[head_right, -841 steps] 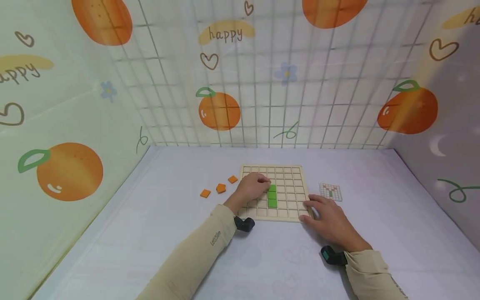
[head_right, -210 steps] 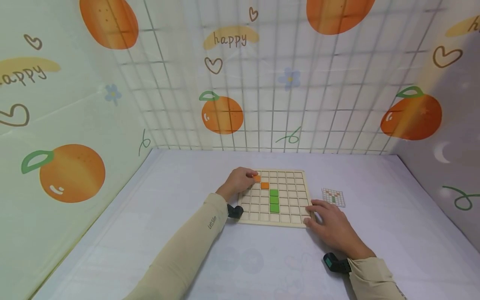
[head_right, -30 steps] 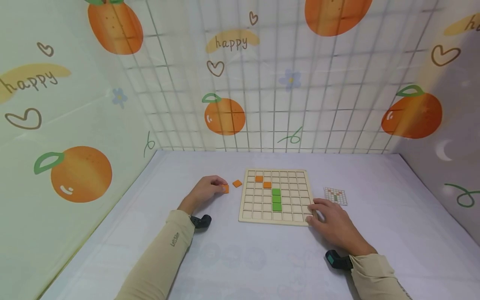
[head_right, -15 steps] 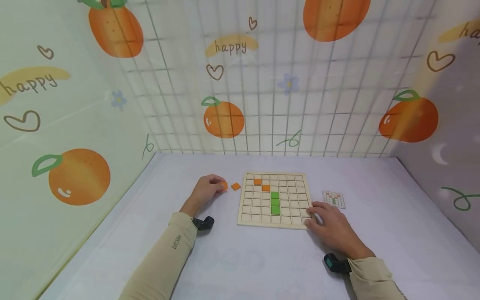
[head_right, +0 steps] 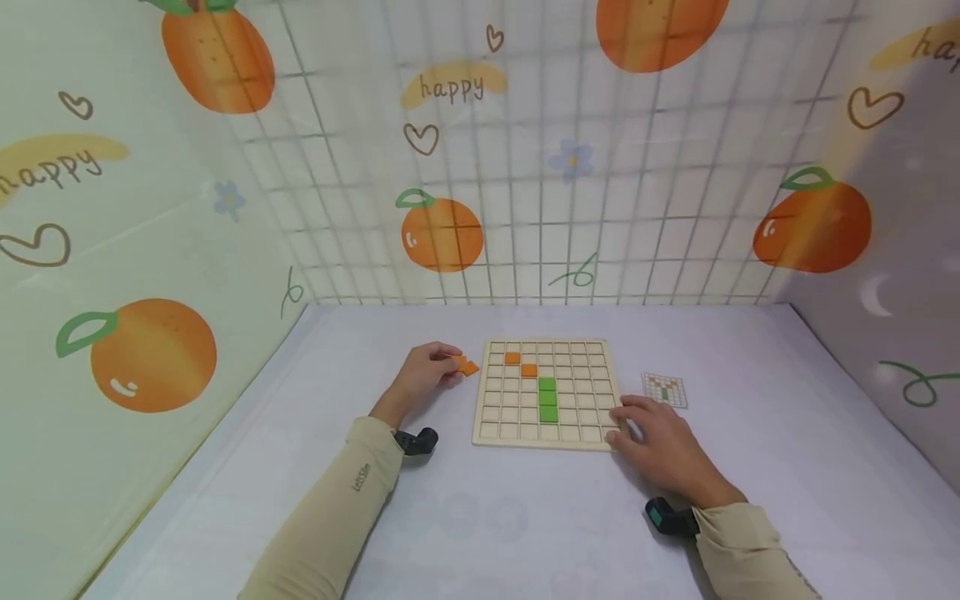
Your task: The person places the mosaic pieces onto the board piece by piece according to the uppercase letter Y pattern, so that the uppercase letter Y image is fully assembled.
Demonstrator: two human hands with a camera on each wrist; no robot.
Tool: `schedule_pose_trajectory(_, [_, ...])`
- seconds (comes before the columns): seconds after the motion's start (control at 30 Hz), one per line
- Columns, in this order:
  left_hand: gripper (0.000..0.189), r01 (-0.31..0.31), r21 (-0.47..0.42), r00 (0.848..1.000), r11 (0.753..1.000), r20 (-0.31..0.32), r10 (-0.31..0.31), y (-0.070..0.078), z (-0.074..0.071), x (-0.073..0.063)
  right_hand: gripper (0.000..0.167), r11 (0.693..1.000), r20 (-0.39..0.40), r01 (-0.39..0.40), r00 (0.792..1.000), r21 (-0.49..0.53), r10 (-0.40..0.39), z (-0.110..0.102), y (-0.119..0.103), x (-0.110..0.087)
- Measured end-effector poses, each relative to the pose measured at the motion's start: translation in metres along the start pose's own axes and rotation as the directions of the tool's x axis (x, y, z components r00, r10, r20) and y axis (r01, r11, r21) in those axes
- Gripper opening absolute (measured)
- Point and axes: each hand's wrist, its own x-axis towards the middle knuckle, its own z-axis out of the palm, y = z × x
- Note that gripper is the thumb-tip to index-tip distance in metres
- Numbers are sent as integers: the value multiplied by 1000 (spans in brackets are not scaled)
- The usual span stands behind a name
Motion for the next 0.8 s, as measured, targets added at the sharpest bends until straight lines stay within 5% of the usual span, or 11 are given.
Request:
schedule_pose_trajectory(0.27, [23,-34,-38,997,999,68,36,3,11,4,44,1000,8,-8,1000,-6,8,-1,-1,1])
schedule_pose_trajectory(0.8, [25,-26,-79,997,997,74,32,14,44,9,45,1000,14,-7,1000,-2,7,-1,-2,0])
